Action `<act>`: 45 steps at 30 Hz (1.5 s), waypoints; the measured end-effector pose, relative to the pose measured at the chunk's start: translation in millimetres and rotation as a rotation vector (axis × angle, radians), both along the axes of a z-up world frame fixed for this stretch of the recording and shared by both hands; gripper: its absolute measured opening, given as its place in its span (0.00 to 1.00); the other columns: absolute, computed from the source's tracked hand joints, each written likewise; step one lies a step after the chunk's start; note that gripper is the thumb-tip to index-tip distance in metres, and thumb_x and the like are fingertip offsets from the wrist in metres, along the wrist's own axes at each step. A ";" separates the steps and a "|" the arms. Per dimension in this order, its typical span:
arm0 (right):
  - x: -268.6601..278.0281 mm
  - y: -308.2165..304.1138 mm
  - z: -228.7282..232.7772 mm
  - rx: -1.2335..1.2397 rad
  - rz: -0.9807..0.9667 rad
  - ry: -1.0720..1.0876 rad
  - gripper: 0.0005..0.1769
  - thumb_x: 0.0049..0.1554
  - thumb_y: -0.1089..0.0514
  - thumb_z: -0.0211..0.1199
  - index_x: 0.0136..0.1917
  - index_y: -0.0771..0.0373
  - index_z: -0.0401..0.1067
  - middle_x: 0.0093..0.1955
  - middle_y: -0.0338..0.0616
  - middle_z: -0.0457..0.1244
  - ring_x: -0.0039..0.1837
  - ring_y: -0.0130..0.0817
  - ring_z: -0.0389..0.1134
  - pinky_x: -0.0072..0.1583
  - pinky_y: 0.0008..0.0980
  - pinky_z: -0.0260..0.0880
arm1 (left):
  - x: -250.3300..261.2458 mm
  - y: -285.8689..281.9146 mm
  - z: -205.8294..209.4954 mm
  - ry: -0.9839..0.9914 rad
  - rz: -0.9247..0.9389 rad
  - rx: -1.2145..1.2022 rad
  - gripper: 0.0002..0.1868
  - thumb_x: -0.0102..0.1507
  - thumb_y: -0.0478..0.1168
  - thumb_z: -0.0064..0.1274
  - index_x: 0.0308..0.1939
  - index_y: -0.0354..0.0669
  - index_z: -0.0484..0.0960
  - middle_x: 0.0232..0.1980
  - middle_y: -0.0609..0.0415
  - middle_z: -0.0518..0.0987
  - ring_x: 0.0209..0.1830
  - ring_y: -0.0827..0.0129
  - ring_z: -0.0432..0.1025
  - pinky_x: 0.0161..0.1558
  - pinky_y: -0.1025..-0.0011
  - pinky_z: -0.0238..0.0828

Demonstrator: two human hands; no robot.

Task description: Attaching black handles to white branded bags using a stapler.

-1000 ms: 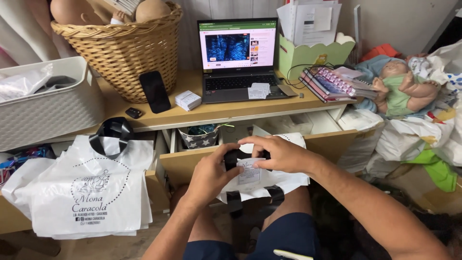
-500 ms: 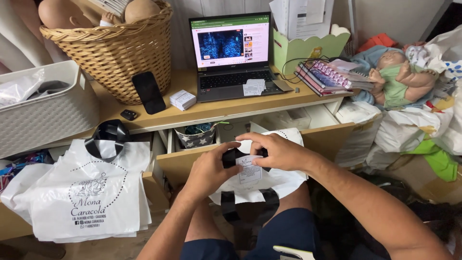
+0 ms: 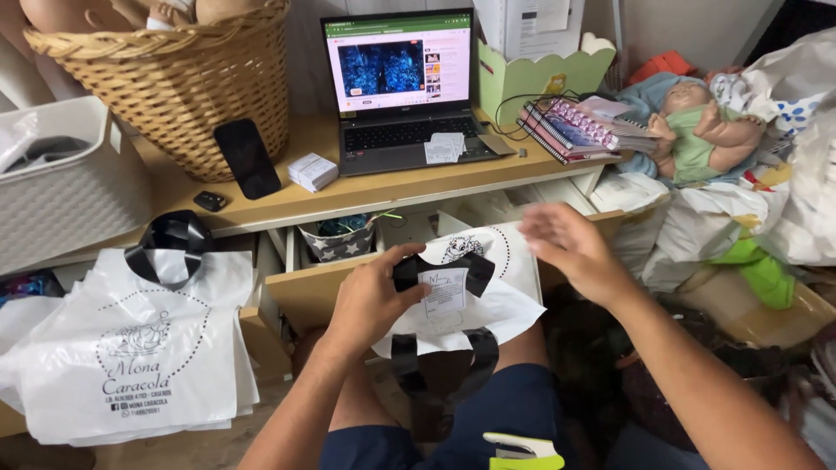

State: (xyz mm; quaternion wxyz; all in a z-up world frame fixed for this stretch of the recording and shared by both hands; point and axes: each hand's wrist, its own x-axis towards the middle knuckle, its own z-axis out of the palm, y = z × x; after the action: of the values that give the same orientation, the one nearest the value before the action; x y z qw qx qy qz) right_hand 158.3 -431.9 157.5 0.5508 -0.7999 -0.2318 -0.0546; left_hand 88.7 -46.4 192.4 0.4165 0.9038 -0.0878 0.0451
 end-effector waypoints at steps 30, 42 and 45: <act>-206.7 -15.4 -292.1 -0.885 0.140 -0.013 0.60 0.61 0.36 0.90 0.98 0.43 0.68 0.80 0.38 0.74 0.82 0.48 0.74 0.77 0.60 0.79 | 12.0 28.1 -46.2 -0.020 0.109 0.116 0.41 0.71 0.47 0.83 0.89 0.74 0.90 0.61 0.41 0.98 0.67 0.28 0.90 0.70 0.35 0.84; -107.1 -94.5 -61.3 -0.779 -0.249 -0.064 0.57 0.54 0.44 0.90 0.94 0.42 0.77 0.88 0.40 0.75 0.86 0.51 0.78 0.81 0.53 0.79 | 20.4 20.6 -66.1 -0.012 0.087 0.225 0.40 0.71 0.57 0.76 0.89 0.81 0.86 0.70 0.49 0.98 0.71 0.34 0.90 0.69 0.35 0.86; -87.4 -68.8 29.9 -0.960 -0.222 -0.108 0.56 0.59 0.38 0.82 0.97 0.38 0.72 0.91 0.31 0.71 0.83 0.42 0.78 0.78 0.52 0.80 | 18.3 15.4 -70.4 -0.079 0.070 0.216 0.38 0.70 0.58 0.74 0.86 0.77 0.87 0.70 0.57 0.99 0.67 0.39 0.90 0.62 0.39 0.85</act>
State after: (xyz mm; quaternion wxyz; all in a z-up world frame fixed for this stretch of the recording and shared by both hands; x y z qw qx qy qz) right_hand 70.9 -500.7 187.4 0.0980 -0.9793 -0.1724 -0.0414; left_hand 107.0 -30.9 122.0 0.3112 0.9433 -0.0770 0.0855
